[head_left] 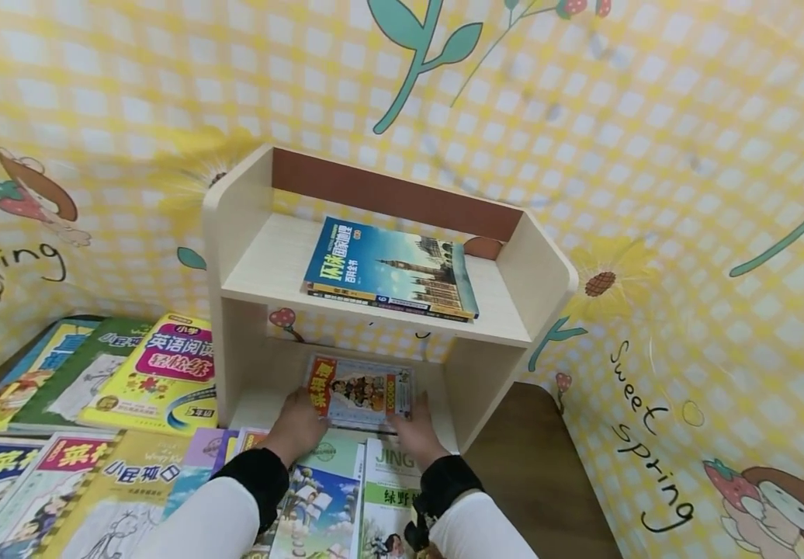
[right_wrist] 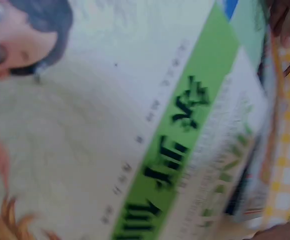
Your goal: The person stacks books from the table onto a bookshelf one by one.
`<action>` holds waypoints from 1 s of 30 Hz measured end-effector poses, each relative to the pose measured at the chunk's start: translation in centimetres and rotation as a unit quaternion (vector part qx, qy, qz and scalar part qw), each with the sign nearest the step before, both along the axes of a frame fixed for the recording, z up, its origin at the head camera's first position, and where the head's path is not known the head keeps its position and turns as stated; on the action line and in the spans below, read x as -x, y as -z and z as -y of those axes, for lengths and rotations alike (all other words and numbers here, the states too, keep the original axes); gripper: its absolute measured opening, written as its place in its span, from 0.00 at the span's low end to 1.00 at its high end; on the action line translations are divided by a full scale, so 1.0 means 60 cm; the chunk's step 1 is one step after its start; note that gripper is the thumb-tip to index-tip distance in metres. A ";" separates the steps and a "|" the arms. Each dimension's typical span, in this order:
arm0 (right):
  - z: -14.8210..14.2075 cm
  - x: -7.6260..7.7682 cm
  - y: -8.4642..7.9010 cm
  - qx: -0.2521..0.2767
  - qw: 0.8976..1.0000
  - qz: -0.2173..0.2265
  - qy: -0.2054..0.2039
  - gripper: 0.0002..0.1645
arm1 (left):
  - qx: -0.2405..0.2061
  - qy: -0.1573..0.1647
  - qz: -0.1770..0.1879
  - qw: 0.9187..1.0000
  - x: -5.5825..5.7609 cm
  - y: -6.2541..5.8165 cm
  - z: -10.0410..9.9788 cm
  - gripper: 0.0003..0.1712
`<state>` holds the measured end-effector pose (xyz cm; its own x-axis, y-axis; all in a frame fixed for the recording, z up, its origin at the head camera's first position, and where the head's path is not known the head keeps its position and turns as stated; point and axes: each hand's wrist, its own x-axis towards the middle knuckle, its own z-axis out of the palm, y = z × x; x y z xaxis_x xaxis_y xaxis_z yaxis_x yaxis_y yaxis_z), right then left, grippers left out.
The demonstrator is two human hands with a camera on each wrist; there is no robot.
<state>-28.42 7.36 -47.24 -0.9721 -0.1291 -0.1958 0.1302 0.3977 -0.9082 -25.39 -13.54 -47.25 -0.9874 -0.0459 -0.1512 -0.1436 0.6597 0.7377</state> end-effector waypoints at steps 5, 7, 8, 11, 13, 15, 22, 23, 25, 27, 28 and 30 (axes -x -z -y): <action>-0.052 -0.053 -0.041 -0.024 1.000 -0.010 -0.007 0.49 | 0.088 0.053 -0.063 0.993 -0.028 -0.026 -0.009 0.48; -0.076 -0.082 -0.051 -0.034 0.999 -0.010 -0.013 0.50 | 0.143 0.070 -0.108 0.981 -0.052 -0.040 -0.006 0.50; -0.085 -0.096 -0.054 -0.043 0.999 -0.009 -0.010 0.50 | 0.167 0.075 -0.128 0.975 -0.065 -0.045 -0.003 0.51; -0.104 -0.134 -0.058 -0.068 0.998 0.007 -0.012 0.52 | 0.196 0.081 -0.186 0.959 -0.103 -0.056 0.024 0.52; -0.106 -0.150 -0.061 -0.085 0.996 -0.004 -0.026 0.50 | 0.206 0.075 -0.213 0.952 -0.123 -0.057 0.050 0.52; -0.106 -0.160 -0.067 -0.090 0.994 -0.032 -0.051 0.49 | 0.206 0.060 -0.220 0.952 -0.146 -0.065 0.075 0.52; -0.146 -0.220 -0.093 -0.149 0.986 -0.075 -0.002 0.56 | 0.212 0.063 -0.236 0.946 -0.190 -0.087 0.081 0.52; -0.147 -0.226 -0.094 -0.159 0.984 -0.074 0.009 0.58 | 0.211 0.062 -0.230 0.948 -0.198 -0.087 0.081 0.52; -0.152 -0.238 -0.092 -0.180 0.980 -0.073 0.030 0.60 | 0.209 0.059 -0.221 0.951 -0.212 -0.086 0.081 0.53; -0.157 -0.248 -0.085 -0.194 0.978 -0.061 0.049 0.62 | 0.209 0.056 -0.201 0.955 -0.224 -0.084 0.081 0.54; -0.159 -0.253 -0.080 -0.199 0.977 -0.052 0.055 0.62 | 0.209 0.055 -0.190 0.958 -0.231 -0.082 0.081 0.55; -0.164 -0.263 -0.065 -0.206 0.976 -0.026 0.063 0.64 | 0.210 0.055 -0.173 0.961 -0.243 -0.074 0.083 0.55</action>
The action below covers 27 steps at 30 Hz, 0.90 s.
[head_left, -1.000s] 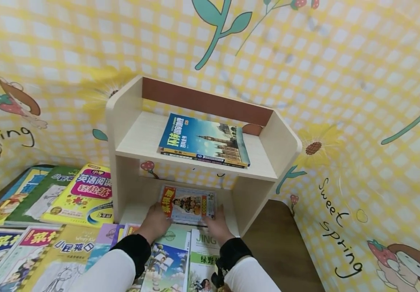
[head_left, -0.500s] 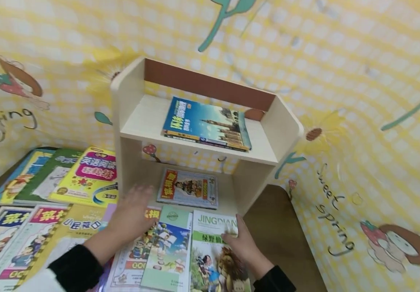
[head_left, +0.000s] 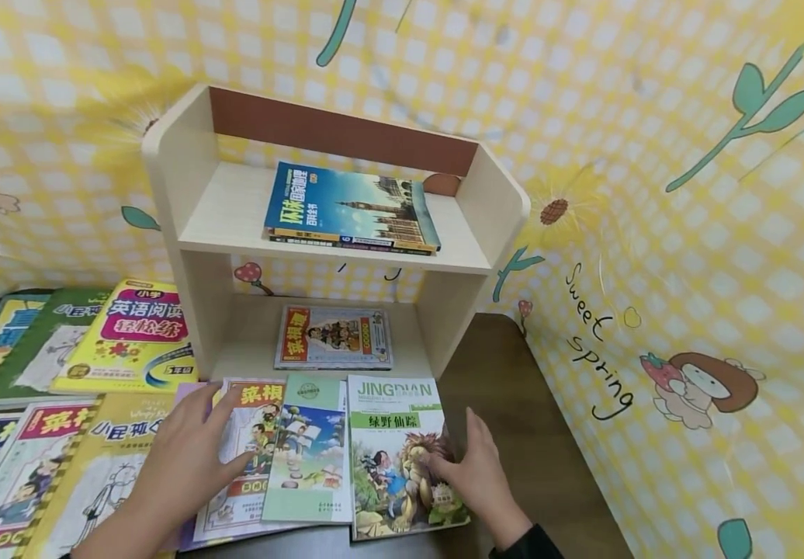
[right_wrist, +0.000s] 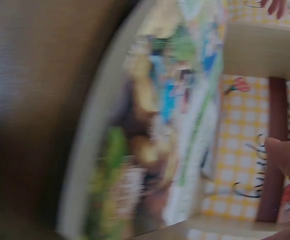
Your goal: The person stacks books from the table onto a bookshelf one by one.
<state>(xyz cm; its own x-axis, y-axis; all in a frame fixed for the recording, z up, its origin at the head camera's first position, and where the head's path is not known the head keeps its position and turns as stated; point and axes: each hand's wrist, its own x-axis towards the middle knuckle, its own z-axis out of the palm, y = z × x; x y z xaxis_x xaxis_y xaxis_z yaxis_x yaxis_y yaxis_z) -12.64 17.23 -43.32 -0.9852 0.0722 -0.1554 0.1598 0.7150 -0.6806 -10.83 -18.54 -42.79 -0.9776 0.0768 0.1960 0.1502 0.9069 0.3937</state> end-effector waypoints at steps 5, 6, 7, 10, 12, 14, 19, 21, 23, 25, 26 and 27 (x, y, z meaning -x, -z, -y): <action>-0.002 0.003 0.028 -0.057 0.997 0.058 -0.012 0.65 | 0.012 -0.019 -0.001 1.000 -0.024 0.017 0.013 0.53; -0.003 0.005 0.032 -0.068 0.995 0.075 -0.015 0.65 | 0.014 -0.020 -0.006 1.000 -0.028 0.021 0.014 0.53; -0.003 0.006 0.035 -0.075 0.993 0.092 -0.020 0.64 | 0.015 -0.021 -0.010 1.000 -0.031 0.024 0.014 0.53; -0.001 0.013 0.042 -0.083 0.986 0.142 -0.031 0.63 | 0.009 -0.022 -0.012 1.000 -0.037 0.031 0.010 0.52; 0.003 0.019 0.043 -0.096 0.982 0.160 -0.040 0.62 | 0.004 -0.021 -0.016 1.000 -0.040 0.032 0.006 0.52; 0.012 0.020 0.046 -0.116 0.979 0.159 -0.052 0.57 | 0.002 -0.023 -0.019 1.000 -0.049 0.034 0.005 0.52; 0.021 0.030 0.045 -0.150 0.974 0.136 -0.101 0.27 | 0.009 -0.025 -0.018 0.999 -0.052 0.038 -0.003 0.51; 0.023 0.035 0.040 -0.146 0.972 0.136 -0.122 0.20 | 0.012 -0.029 -0.015 0.999 -0.053 0.041 -0.005 0.52; 0.025 0.039 0.033 -0.143 0.971 0.135 -0.134 0.19 | 0.011 -0.032 -0.012 0.999 -0.053 0.044 -0.006 0.52; 0.029 0.042 0.028 -0.143 0.971 0.135 -0.135 0.20 | 0.012 -0.034 0.002 0.999 -0.051 0.046 -0.007 0.53; 0.031 0.044 0.026 -0.148 0.971 0.136 -0.132 0.22 | 0.012 -0.036 0.011 0.999 -0.050 0.046 -0.007 0.54; 0.033 0.047 0.023 -0.154 0.970 0.137 -0.130 0.23 | 0.013 -0.038 0.024 0.999 -0.049 0.046 -0.007 0.55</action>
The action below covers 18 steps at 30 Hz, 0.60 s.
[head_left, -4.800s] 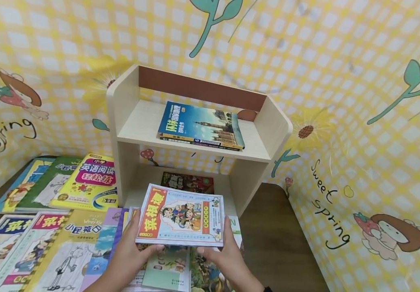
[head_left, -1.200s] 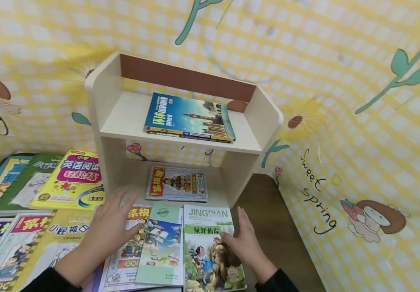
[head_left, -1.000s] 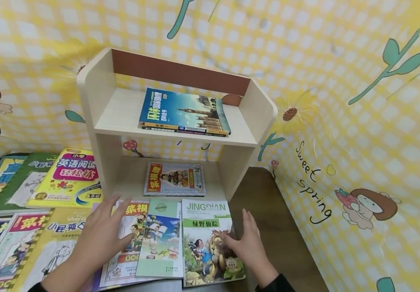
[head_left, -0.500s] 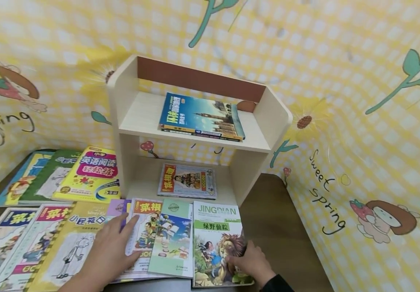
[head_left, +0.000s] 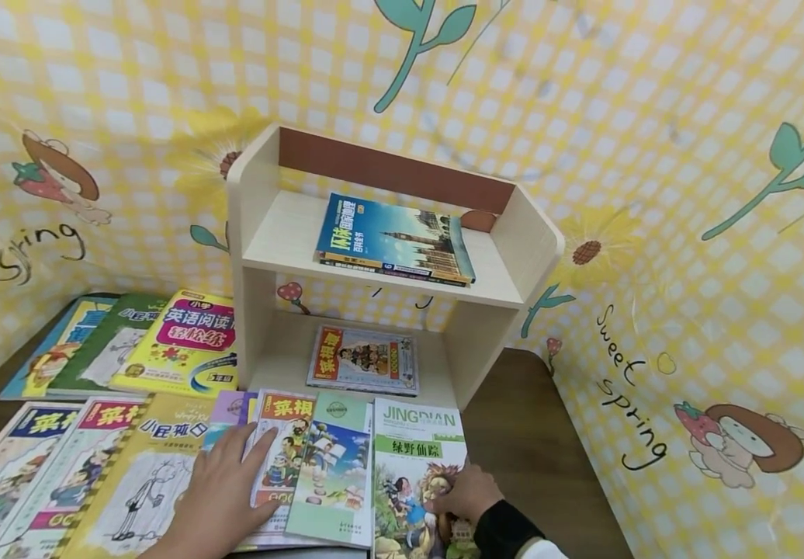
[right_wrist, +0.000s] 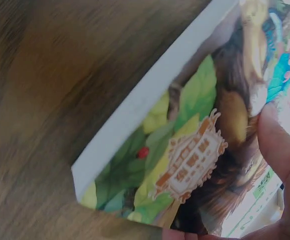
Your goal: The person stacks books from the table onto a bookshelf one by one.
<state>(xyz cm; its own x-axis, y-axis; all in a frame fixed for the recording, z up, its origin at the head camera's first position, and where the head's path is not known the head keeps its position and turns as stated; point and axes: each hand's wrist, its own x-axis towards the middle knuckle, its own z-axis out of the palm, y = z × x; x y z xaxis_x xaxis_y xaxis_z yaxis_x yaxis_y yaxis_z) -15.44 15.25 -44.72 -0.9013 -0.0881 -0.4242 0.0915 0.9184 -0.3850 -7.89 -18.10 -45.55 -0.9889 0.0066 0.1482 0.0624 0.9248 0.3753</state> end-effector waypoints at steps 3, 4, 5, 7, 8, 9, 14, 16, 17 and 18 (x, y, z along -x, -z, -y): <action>0.004 0.003 -0.003 -0.016 1.000 0.011 0.013 0.29 | 0.006 -0.005 0.038 0.999 0.004 0.001 -0.002 0.57; 0.005 0.004 -0.004 -0.021 1.000 0.015 0.015 0.31 | 0.008 -0.005 0.041 0.999 0.003 0.002 -0.001 0.58; 0.006 0.005 -0.004 -0.026 0.999 0.017 0.015 0.32 | 0.009 -0.006 0.039 0.999 0.003 0.003 -0.001 0.57; 0.009 0.008 -0.005 -0.033 0.999 0.018 0.008 0.33 | 0.008 -0.005 0.026 1.000 0.002 0.004 0.000 0.57; 0.009 0.010 -0.005 -0.038 0.999 0.019 0.001 0.33 | 0.007 -0.003 0.017 1.000 0.001 0.003 0.000 0.56; 0.009 0.012 -0.004 -0.041 0.999 0.018 -0.010 0.33 | 0.005 0.000 0.007 1.000 0.001 0.002 0.000 0.55; -0.002 0.017 0.004 -0.044 0.998 0.028 -0.045 0.34 | -0.001 0.018 -0.022 1.000 0.000 0.000 -0.007 0.54; -0.007 0.014 0.008 -0.034 0.998 0.027 -0.040 0.34 | 0.002 0.023 -0.028 0.999 0.000 0.002 -0.009 0.54; -0.010 0.011 0.012 -0.027 0.999 0.020 -0.028 0.35 | 0.002 0.025 -0.030 0.999 0.000 0.003 -0.009 0.55; -0.012 0.007 0.017 -0.016 1.000 0.013 -0.011 0.36 | 0.003 0.027 -0.030 0.999 0.000 0.004 -0.009 0.55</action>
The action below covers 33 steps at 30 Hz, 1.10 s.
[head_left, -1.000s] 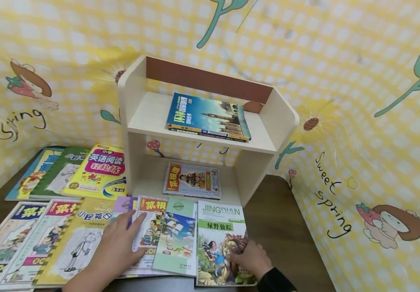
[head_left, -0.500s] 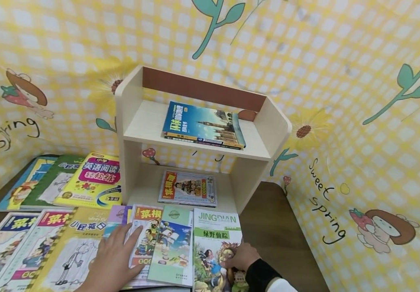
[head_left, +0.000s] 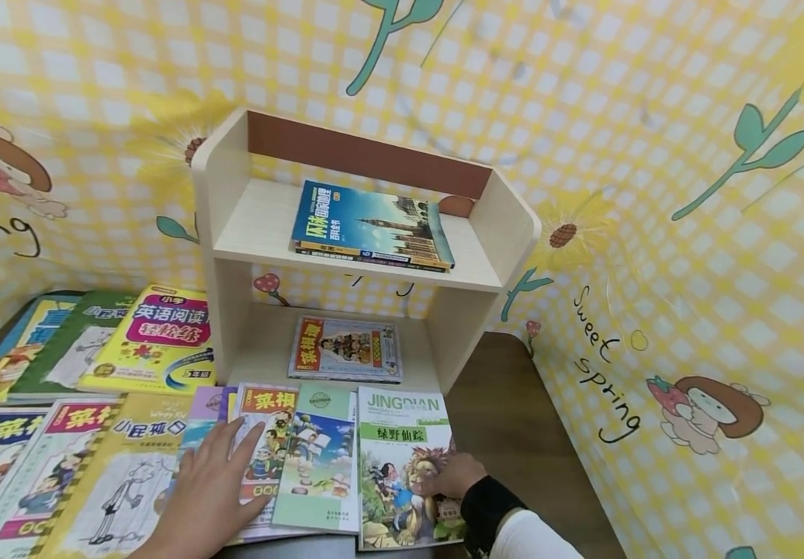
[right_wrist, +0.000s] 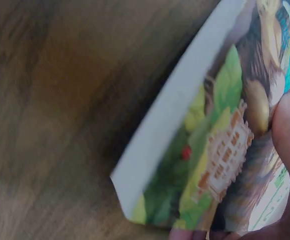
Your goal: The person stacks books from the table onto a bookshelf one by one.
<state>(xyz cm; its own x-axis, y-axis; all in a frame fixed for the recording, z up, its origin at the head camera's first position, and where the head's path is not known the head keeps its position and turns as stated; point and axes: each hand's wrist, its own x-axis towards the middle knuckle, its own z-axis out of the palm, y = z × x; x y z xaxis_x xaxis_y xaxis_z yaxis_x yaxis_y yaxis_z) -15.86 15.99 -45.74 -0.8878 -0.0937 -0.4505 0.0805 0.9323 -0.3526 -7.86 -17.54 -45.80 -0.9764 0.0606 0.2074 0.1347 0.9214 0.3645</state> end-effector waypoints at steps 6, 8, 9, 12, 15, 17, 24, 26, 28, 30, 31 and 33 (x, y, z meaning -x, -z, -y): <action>-0.006 -0.015 0.025 0.090 0.989 -0.027 0.117 0.57 | -0.008 0.000 0.009 1.000 0.002 0.008 0.002 0.55; -0.011 -0.020 0.035 0.125 0.982 -0.026 0.140 0.62 | -0.009 -0.001 0.027 1.000 0.003 0.011 0.001 0.56; -0.015 -0.023 0.039 0.143 0.979 -0.026 0.143 0.62 | -0.010 -0.001 0.035 0.999 0.003 0.012 0.001 0.56; -0.026 -0.028 0.050 0.226 0.964 -0.012 0.138 0.52 | -0.009 0.002 0.041 0.999 0.004 0.014 0.001 0.57; -0.037 -0.031 0.056 0.301 0.942 0.012 0.146 0.47 | -0.012 0.004 0.022 1.000 0.004 0.015 0.003 0.56; -0.042 -0.033 0.058 0.323 0.933 0.020 0.158 0.46 | -0.014 0.006 0.008 1.000 0.005 0.015 0.004 0.56; -0.044 -0.038 0.061 0.333 0.927 -0.037 0.167 0.40 | -0.022 0.006 0.015 1.000 0.007 0.011 0.008 0.55; -0.044 -0.039 0.062 0.335 0.926 -0.039 0.171 0.41 | -0.024 0.004 0.026 0.999 0.007 0.011 0.008 0.55; -0.044 -0.040 0.065 0.337 0.924 -0.037 0.175 0.42 | -0.026 0.003 0.035 0.999 0.007 0.011 0.008 0.56; -0.045 -0.042 0.067 0.337 0.923 -0.039 0.181 0.42 | -0.032 0.005 0.041 0.999 0.006 0.011 0.006 0.56; -0.045 -0.043 0.069 0.338 0.922 -0.039 0.185 0.41 | -0.034 0.007 0.043 0.998 0.005 0.011 0.004 0.55; -0.047 -0.045 0.071 0.340 0.920 -0.033 0.193 0.42 | -0.039 0.009 0.047 0.998 0.004 0.012 0.002 0.55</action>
<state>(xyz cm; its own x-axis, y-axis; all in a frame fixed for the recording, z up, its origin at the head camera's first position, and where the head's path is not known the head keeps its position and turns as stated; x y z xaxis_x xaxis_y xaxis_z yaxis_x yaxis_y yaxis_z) -13.17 18.81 -50.03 -0.9376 -0.0062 -0.3476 0.3161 0.4007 -0.8599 -8.10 -17.64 -46.50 -0.9907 0.0666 0.1190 0.1133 0.8876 0.4464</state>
